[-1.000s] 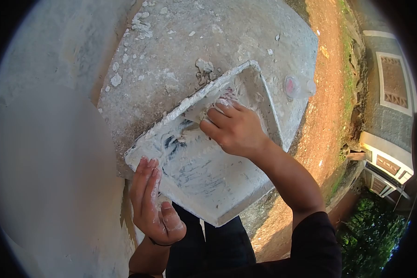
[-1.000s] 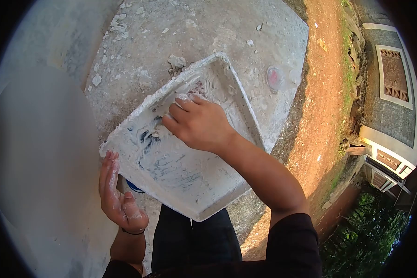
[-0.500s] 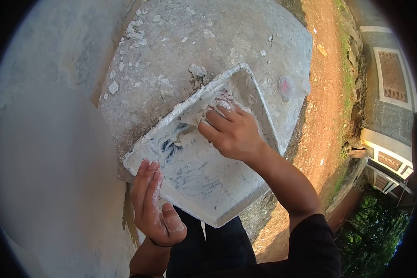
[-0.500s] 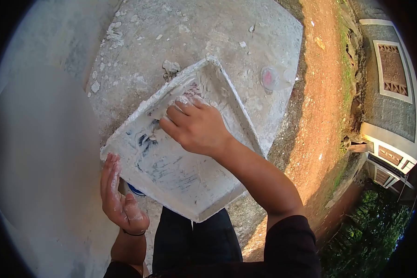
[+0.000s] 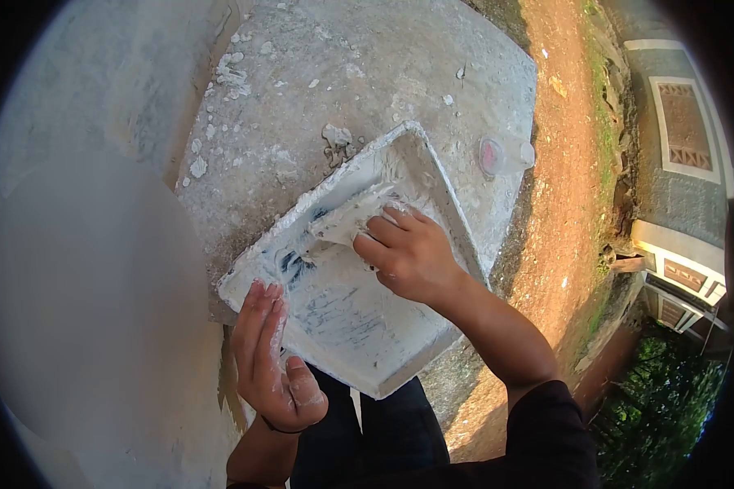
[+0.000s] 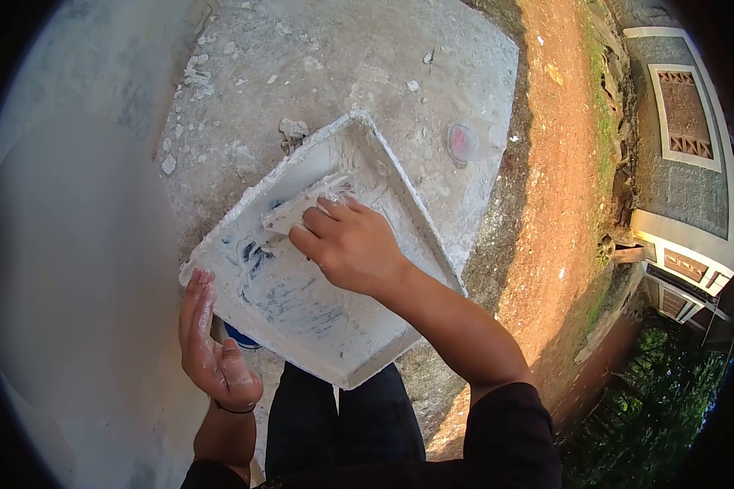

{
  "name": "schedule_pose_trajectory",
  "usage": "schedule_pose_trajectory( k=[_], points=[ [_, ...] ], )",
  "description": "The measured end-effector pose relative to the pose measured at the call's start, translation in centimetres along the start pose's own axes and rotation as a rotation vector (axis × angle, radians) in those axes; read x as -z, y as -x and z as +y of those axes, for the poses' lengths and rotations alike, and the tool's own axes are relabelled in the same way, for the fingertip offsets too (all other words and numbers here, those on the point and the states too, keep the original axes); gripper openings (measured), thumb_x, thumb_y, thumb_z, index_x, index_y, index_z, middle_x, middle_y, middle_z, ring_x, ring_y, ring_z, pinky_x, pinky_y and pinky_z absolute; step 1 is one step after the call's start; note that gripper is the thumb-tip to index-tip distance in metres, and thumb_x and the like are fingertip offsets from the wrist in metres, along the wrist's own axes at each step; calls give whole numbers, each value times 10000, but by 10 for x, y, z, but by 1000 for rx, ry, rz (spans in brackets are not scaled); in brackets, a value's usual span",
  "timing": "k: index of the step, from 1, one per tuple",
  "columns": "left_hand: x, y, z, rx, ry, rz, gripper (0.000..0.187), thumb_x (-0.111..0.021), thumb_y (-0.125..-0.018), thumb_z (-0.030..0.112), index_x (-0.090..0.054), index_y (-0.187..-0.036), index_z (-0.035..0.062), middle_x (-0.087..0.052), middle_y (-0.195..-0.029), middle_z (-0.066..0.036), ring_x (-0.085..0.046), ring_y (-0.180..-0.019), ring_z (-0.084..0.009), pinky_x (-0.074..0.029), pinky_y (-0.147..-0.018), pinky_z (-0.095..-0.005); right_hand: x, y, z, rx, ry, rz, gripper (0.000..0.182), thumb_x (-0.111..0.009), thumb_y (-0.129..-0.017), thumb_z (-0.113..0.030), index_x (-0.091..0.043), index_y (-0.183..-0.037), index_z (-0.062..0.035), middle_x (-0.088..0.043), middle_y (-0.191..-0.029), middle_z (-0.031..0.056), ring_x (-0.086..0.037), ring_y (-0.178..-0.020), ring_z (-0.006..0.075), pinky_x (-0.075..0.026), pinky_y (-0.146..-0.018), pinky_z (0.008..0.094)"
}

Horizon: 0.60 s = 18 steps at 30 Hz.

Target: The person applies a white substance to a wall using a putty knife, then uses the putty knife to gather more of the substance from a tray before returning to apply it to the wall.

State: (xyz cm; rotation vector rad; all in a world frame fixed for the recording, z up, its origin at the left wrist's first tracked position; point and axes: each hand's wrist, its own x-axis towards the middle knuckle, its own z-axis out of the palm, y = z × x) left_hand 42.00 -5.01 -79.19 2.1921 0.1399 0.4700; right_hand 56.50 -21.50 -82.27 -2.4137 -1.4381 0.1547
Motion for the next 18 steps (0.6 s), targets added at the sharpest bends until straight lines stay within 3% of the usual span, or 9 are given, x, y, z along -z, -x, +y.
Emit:
schedule_pose_trajectory(
  k=[2,7,9,11,13,14,17,18],
  points=[
    [-1,-2,1,-13,2,-16,478,-361,-797,136,-458,-1176,-140,-513,-1185,-310,-479,-1150,-439,-356,-998,-516,-4,-10,4,-38,108,99,138,-568,-708,-150,-591,-830,-91,-562,-792,39,-580,-848,213,-489,-695,324],
    [-1,-7,6,-7,27,-28,482,-369,-798,144,-462,-1171,-145,-515,-1181,-312,-479,-1148,-442,-355,-996,-515,-31,4,-4,-72,45,112,157,-574,-680,-105,-588,-836,-85,-562,-798,59,-577,-842,234,-489,-691,335],
    [-2,-7,6,-4,44,-27,483,-371,-799,145,-460,-1173,-147,-513,-1181,-313,-479,-1148,-442,-356,-994,-515,-25,13,-11,-166,-57,-13,180,-587,-658,-85,-590,-838,-87,-564,-805,61,-579,-854,244,-491,-693,340],
    [-3,-10,6,-8,64,-28,483,-372,-801,147,-458,-1174,-149,-512,-1181,-313,-478,-1148,-443,-357,-992,-515,-10,17,-16,-160,-82,-9,230,-621,-607,-81,-585,-834,-90,-554,-800,53,-575,-839,249,-486,-682,344],
    [-3,-11,6,-12,75,-26,483,-374,-807,149,-453,-1177,-151,-510,-1179,-315,-477,-1149,-443,-357,-991,-519,3,20,-17,-149,-47,181,277,-646,-558,-76,-573,-825,-92,-535,-793,48,-565,-817,258,-477,-669,348],
    [-3,-11,5,-9,73,-29,483,-374,-807,149,-453,-1177,-151,-510,-1179,-315,-477,-1149,-443,-357,-991,-519,2,27,-9,-149,-45,231,409,-671,-459,-56,-604,-862,-63,-567,-856,91,-568,-789,293,-469,-680,368],
    [0,-13,3,-9,71,-36,478,-370,-817,151,-453,-1178,-150,-509,-1180,-318,-475,-1151,-444,-355,-992,-521,-15,37,17,-281,-56,258,430,-682,-450,-49,-606,-873,-55,-561,-849,102,-567,-796,314,-471,-701,371],
    [-1,-13,2,-14,80,-32,476,-371,-819,151,-453,-1178,-149,-509,-1181,-318,-474,-1152,-443,-353,-993,-521,-21,41,17,-229,-82,235,443,-698,-448,-45,-603,-881,-57,-557,-853,110,-565,-799,322,-472,-719,376]
  ],
)
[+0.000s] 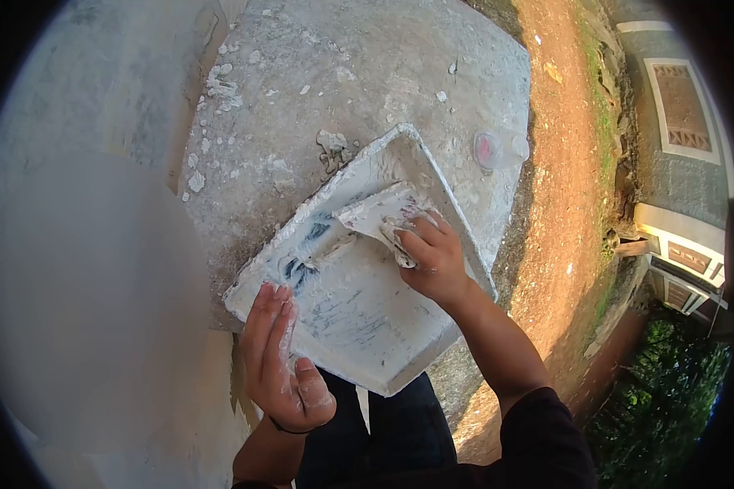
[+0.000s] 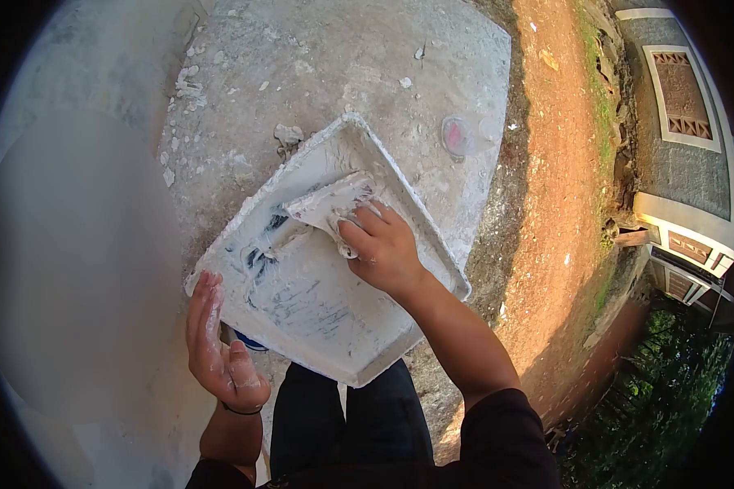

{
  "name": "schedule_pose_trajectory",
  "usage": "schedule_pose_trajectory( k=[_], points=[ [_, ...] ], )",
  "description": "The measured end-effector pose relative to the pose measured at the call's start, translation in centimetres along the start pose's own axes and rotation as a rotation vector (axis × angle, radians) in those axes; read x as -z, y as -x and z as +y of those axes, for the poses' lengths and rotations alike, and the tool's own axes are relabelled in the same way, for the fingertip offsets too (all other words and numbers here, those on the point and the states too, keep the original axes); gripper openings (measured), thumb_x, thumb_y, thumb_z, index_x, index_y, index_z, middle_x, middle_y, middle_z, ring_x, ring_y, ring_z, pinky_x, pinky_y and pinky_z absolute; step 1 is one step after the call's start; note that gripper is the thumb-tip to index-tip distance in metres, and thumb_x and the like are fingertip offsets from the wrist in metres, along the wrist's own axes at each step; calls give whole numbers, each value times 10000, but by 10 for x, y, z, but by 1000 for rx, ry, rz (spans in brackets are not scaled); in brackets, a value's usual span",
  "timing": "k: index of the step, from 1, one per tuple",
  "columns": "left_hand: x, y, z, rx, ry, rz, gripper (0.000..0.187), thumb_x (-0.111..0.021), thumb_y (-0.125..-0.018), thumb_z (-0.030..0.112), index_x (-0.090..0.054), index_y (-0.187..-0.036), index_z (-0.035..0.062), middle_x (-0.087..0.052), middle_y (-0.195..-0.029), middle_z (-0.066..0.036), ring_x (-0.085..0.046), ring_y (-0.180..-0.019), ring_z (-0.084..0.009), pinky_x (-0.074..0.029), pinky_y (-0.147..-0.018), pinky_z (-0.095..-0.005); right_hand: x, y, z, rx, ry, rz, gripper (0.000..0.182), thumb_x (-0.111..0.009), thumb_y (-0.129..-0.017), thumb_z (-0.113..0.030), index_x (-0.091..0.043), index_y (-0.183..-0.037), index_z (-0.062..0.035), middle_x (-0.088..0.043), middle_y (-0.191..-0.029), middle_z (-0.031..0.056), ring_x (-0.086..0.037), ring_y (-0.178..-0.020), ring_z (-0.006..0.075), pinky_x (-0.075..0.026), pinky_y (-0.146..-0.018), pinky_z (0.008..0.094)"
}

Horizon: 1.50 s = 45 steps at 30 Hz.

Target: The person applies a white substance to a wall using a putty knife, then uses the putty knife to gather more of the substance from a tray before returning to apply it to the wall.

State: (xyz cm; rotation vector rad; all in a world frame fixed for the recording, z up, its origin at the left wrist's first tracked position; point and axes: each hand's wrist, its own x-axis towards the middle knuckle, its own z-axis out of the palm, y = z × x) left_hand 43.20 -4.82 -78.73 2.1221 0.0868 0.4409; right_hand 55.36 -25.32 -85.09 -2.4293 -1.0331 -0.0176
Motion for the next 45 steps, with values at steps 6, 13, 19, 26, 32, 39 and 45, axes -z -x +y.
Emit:
schedule_pose_trajectory(
  k=[6,13,19,26,32,39,45],
  points=[
    [4,4,-4,40,3,12,479,-373,-802,143,-455,-1174,-148,-509,-1182,-320,-474,-1152,-444,-356,-992,-520,-36,24,-59,21,-276,-136,512,-729,-425,-73,-599,-920,-55,-568,-903,130,-575,-845,327,-465,-769,420],
    [18,9,-8,21,-1,31,498,-368,-782,139,-450,-1175,-155,-510,-1177,-323,-473,-1151,-448,-359,-992,-509,-19,25,-63,135,-17,-96,522,-713,-496,-96,-608,-1007,-63,-571,-976,151,-577,-840,332,-475,-744,410],
    [21,25,-6,42,30,72,504,-364,-774,140,-453,-1170,-158,-517,-1164,-324,-485,-1133,-457,-368,-984,-514,-25,43,-54,131,44,-269,473,-686,-560,-104,-603,-1025,-70,-554,-1021,142,-569,-837,321,-481,-751,397],
    [29,41,11,68,-1,161,459,-365,-801,135,-490,-1136,-153,-535,-1148,-289,-487,-1137,-434,-389,-968,-483,-24,51,-52,237,60,-325,380,-624,-628,-82,-601,-1006,-48,-564,-979,124,-579,-852,290,-492,-771,361],
    [29,52,44,66,-127,209,538,-362,-712,122,-472,-1162,-151,-526,-1176,-299,-495,-1138,-437,-380,-989,-492,-11,56,-45,321,64,-419,325,-589,-652,-82,-600,-973,-34,-566,-943,113,-574,-870,271,-497,-739,332],
    [12,56,83,126,-99,275,603,-368,-636,103,-480,-1168,-159,-517,-1203,-294,-463,-1185,-417,-348,-1021,-473,46,32,-43,361,-29,-274,268,-593,-680,-51,-609,-947,-30,-591,-920,106,-588,-862,259,-497,-719,331],
    [-4,62,87,161,-35,320,637,-365,-593,87,-482,-1170,-156,-510,-1212,-296,-450,-1202,-415,-330,-1035,-473,34,24,-27,-775,-860,-28,281,-569,-747,23,-623,-1023,26,-659,-925,110,-622,-829,166,-462,-748,265]
  ],
)
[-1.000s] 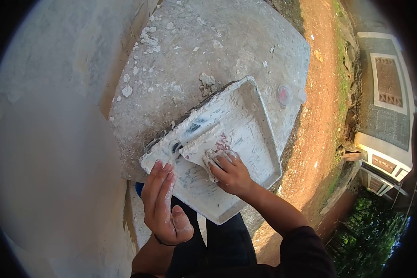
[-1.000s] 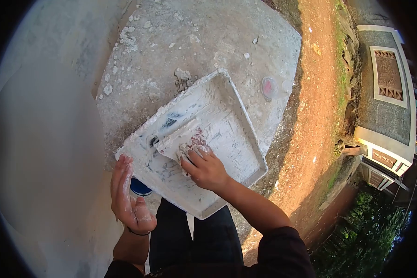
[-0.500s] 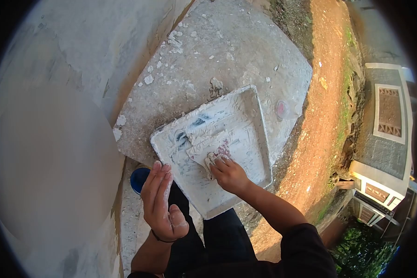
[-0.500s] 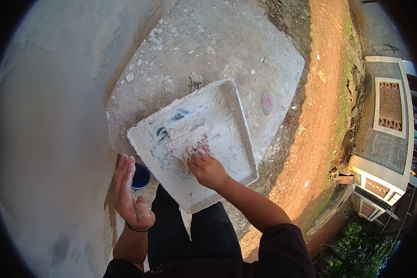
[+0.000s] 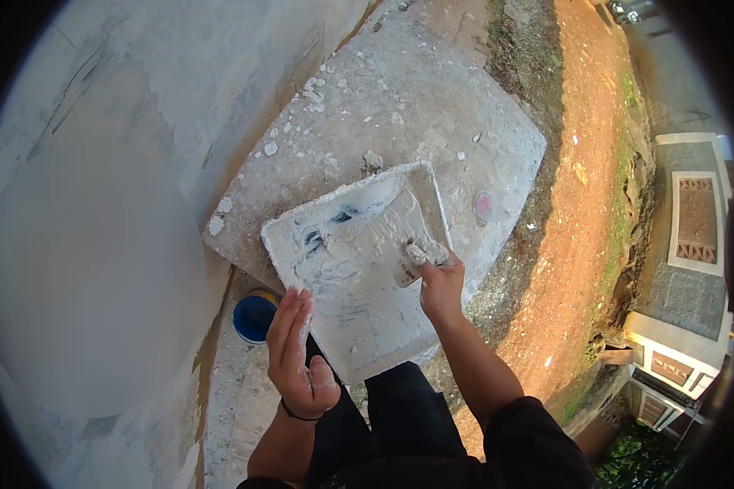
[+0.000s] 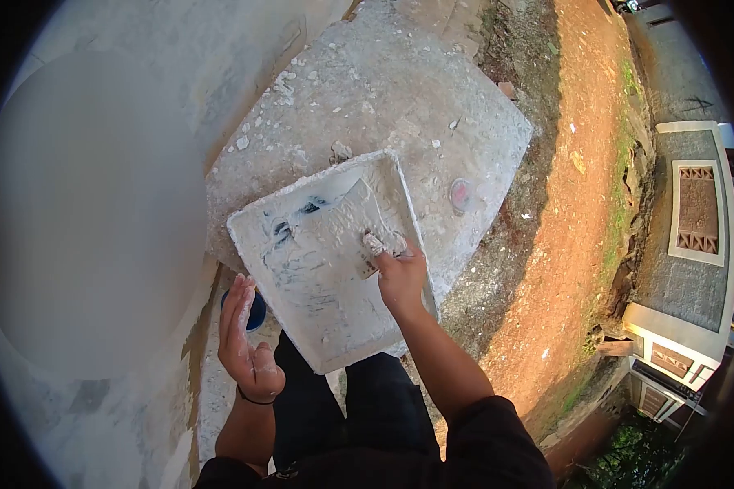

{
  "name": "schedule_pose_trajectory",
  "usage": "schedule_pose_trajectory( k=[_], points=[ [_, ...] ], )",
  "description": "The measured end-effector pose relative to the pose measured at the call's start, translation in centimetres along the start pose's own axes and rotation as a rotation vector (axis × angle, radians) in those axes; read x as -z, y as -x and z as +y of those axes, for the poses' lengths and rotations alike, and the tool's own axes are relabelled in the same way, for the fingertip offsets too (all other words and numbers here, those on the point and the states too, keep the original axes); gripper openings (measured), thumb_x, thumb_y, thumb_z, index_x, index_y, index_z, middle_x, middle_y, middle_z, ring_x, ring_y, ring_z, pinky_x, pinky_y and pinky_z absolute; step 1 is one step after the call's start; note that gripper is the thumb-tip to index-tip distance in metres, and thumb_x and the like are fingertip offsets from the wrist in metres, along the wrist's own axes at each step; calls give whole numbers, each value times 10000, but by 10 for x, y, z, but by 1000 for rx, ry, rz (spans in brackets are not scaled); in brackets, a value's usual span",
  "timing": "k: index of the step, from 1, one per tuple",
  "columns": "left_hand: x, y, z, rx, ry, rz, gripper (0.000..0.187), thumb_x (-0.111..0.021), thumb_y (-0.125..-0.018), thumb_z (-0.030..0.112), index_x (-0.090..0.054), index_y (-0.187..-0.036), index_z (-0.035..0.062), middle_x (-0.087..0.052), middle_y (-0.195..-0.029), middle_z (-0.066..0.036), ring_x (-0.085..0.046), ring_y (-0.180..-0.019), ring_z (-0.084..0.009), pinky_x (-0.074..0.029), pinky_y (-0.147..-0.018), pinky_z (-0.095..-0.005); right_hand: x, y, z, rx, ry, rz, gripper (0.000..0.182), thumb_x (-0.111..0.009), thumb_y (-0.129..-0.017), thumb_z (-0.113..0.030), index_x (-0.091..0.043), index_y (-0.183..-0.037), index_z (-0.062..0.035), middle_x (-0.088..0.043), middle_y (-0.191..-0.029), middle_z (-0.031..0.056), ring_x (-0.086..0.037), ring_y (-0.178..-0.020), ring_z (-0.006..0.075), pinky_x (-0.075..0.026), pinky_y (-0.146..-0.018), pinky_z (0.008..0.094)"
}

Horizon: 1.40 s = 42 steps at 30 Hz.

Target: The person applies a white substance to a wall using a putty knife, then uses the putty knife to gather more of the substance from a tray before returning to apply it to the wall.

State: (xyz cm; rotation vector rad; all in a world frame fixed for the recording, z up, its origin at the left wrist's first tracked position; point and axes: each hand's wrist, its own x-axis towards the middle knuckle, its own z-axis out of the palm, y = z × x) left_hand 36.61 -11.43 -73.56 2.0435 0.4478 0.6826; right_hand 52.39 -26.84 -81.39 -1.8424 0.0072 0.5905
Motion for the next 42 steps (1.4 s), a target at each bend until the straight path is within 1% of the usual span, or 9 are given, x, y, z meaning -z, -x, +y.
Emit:
schedule_pose_trajectory(
  k=[4,9,12,17,19,26,32,37,42],
  points=[
    [-4,8,-4,22,8,1,645,-356,-586,69,-472,-1180,-154,-505,-1216,-299,-445,-1206,-417,-327,-1039,-472,-32,-14,43,-113,-563,245,223,-588,-746,9,-627,-953,81,-672,-857,109,-619,-754,126,-463,-760,258],
    [-8,16,-8,68,7,4,603,-362,-624,74,-477,-1171,-153,-513,-1202,-292,-459,-1187,-419,-342,-1027,-469,-28,-8,56,37,508,252,362,-604,-674,-58,-591,-972,147,-609,-581,171,-623,-568,180,-487,-723,276],
    [-11,15,-4,79,19,19,557,-371,-668,91,-489,-1157,-151,-538,-1176,-277,-472,-1168,-422,-357,-1013,-471,-33,-4,45,-71,451,347,474,-616,-648,-106,-564,-1029,171,-553,-493,181,-611,-508,219,-498,-663,293],
    [-11,7,2,62,11,18,554,-370,-674,94,-487,-1157,-152,-538,-1177,-278,-472,-1168,-423,-355,-1014,-473,-15,-4,58,-240,291,210,467,-617,-657,-105,-561,-1026,174,-573,-506,165,-609,-499,214,-499,-578,316],
    [-10,3,2,51,7,26,552,-372,-676,94,-487,-1156,-153,-538,-1176,-279,-470,-1171,-422,-353,-1015,-474,-10,-1,56,-325,148,132,234,-632,-716,-30,-613,-927,70,-630,-678,103,-565,-480,155,-421,-382,286],
    [-10,-1,-4,59,19,27,553,-376,-676,90,-483,-1161,-155,-538,-1174,-279,-467,-1175,-418,-352,-1017,-473,18,19,37,-501,63,63,219,-617,-734,-13,-601,-931,82,-617,-692,99,-539,-489,145,-403,-393,277],
    [-6,-3,-17,82,25,5,565,-377,-667,89,-481,-1163,-159,-529,-1189,-277,-457,-1185,-414,-345,-1023,-467,46,30,-11,-323,257,24,146,-587,-755,-28,-621,-880,37,-620,-678,69,-556,-544,100,-446,-488,270],
    [-6,-6,-25,85,26,-12,573,-378,-665,90,-478,-1173,-153,-527,-1194,-275,-458,-1185,-410,-347,-1021,-462,36,7,-49,223,784,43,262,-655,-648,-13,-587,-898,25,-590,-837,200,-598,-760,378,-495,-661,403],
    [-1,-10,-33,81,31,-37,569,-378,-678,99,-473,-1180,-153,-528,-1193,-277,-460,-1184,-415,-352,-1018,-463,-3,-20,-51,317,1016,-28,238,-657,-658,-43,-588,-881,4,-575,-775,170,-576,-761,353,-481,-675,427]
  ],
)
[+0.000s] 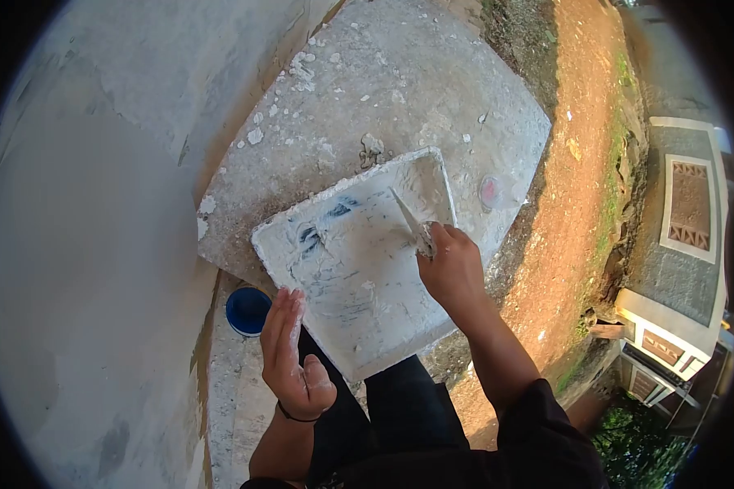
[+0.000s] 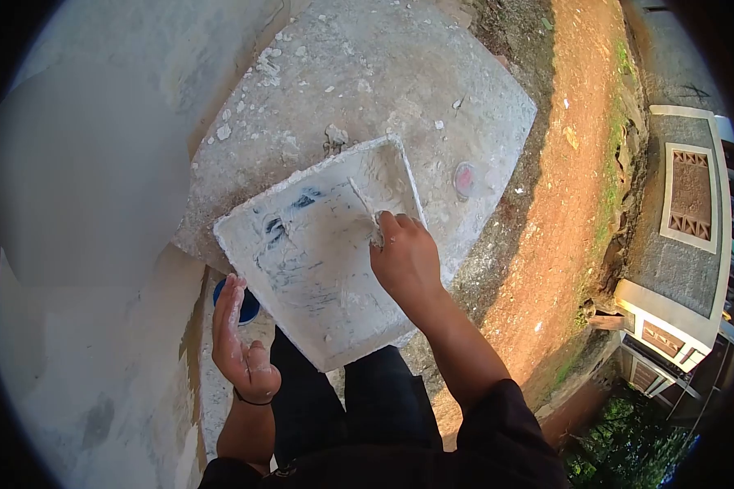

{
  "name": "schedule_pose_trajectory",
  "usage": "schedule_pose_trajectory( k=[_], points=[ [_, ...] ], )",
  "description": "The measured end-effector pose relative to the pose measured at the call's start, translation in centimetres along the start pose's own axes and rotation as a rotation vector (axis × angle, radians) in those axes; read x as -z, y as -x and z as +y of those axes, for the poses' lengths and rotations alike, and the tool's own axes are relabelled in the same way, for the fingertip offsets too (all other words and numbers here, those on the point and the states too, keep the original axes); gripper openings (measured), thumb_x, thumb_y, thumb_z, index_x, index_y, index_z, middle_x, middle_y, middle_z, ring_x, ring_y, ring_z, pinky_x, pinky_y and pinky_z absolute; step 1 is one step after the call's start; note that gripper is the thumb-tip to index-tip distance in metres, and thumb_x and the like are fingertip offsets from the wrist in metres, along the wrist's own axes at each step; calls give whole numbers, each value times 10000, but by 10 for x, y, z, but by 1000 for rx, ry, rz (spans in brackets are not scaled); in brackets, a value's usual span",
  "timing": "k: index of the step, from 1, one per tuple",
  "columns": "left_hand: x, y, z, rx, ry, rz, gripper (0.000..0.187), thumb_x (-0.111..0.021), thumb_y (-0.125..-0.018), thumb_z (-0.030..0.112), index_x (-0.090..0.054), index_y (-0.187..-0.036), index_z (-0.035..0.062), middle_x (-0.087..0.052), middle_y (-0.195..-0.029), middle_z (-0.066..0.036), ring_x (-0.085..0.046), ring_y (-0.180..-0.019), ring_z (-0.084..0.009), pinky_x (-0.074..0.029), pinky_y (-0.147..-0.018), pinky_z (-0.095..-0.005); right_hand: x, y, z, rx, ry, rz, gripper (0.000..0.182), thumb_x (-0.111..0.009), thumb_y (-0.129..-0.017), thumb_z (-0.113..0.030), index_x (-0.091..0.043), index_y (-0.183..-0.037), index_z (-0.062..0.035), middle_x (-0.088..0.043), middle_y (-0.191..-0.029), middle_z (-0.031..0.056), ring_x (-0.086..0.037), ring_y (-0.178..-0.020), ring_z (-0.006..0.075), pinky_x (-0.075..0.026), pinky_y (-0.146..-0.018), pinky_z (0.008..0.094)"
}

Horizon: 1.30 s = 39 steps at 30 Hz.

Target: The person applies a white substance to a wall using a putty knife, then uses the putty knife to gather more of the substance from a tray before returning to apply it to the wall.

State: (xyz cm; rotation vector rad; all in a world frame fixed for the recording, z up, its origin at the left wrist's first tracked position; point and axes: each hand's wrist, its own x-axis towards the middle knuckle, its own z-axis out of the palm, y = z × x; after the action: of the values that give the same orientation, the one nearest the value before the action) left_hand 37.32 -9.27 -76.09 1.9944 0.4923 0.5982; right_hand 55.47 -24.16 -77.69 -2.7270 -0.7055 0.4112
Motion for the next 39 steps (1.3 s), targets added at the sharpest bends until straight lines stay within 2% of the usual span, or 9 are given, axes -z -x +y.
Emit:
schedule_pose_trajectory(
  k=[2,4,15,22,24,28,32,34,39],
  points=[
    [5,0,-5,0,1,-16,568,-379,-683,102,-471,-1183,-152,-528,-1192,-277,-459,-1184,-416,-354,-1017,-464,-12,-6,-17,107,111,-8,187,-630,-678,-62,-608,-855,-6,-583,-773,163,-577,-750,341,-487,-660,413],
    [10,-1,-10,24,10,-27,672,-351,-559,73,-474,-1177,-159,-495,-1225,-306,-458,-1197,-405,-339,-1033,-461,-27,-9,-30,82,97,-24,155,-596,-696,-72,-624,-835,-11,-585,-766,166,-580,-742,330,-491,-656,407],
    [44,-16,-27,-7,55,-90,656,-349,-586,69,-470,-1197,-137,-515,-1208,-291,-466,-1187,-416,-349,-1025,-469,-65,-8,-102,-103,-65,-143,166,-588,-677,-81,-619,-801,25,-583,-746,219,-587,-720,382,-483,-683,439],
    [59,-19,-39,-36,63,-154,640,-370,-598,61,-464,-1197,-141,-522,-1200,-283,-453,-1197,-420,-353,-1018,-481,-4,-3,-63,-20,-17,-127,164,-602,-662,-18,-614,-820,21,-575,-791,178,-580,-777,360,-488,-681,420],
    [56,-16,-41,-35,81,-151,632,-370,-606,62,-463,-1196,-143,-524,-1199,-279,-451,-1199,-417,-350,-1021,-477,-7,2,-52,36,-16,-78,233,-602,-679,-9,-619,-909,20,-574,-847,185,-574,-788,355,-493,-686,408],
    [49,-5,-33,-4,102,-156,627,-370,-609,65,-464,-1192,-147,-524,-1203,-274,-448,-1206,-409,-336,-1033,-466,-57,17,-12,502,269,131,381,-625,-691,-29,-583,-1063,41,-568,-944,202,-583,-833,350,-495,-803,427],
    [44,6,-20,-9,54,-160,637,-366,-596,62,-467,-1189,-148,-521,-1205,-276,-453,-1203,-402,-338,-1032,-463,-89,34,-4,561,276,79,339,-598,-722,-80,-596,-1039,41,-576,-923,195,-598,-799,345,-511,-805,409],
    [39,12,-12,-10,32,-131,632,-363,-602,68,-467,-1186,-151,-515,-1203,-290,-456,-1201,-402,-350,-1024,-464,-97,34,3,611,293,82,357,-538,-729,-99,-603,-1051,41,-582,-968,201,-613,-803,337,-538,-680,364],
    [24,33,6,15,22,-82,635,-351,-608,69,-456,-1193,-155,-494,-1212,-313,-460,-1193,-408,-355,-1019,-467,-97,31,10,640,251,18,305,-537,-718,-101,-611,-982,34,-570,-883,161,-593,-804,314,-531,-641,346]
  ],
)
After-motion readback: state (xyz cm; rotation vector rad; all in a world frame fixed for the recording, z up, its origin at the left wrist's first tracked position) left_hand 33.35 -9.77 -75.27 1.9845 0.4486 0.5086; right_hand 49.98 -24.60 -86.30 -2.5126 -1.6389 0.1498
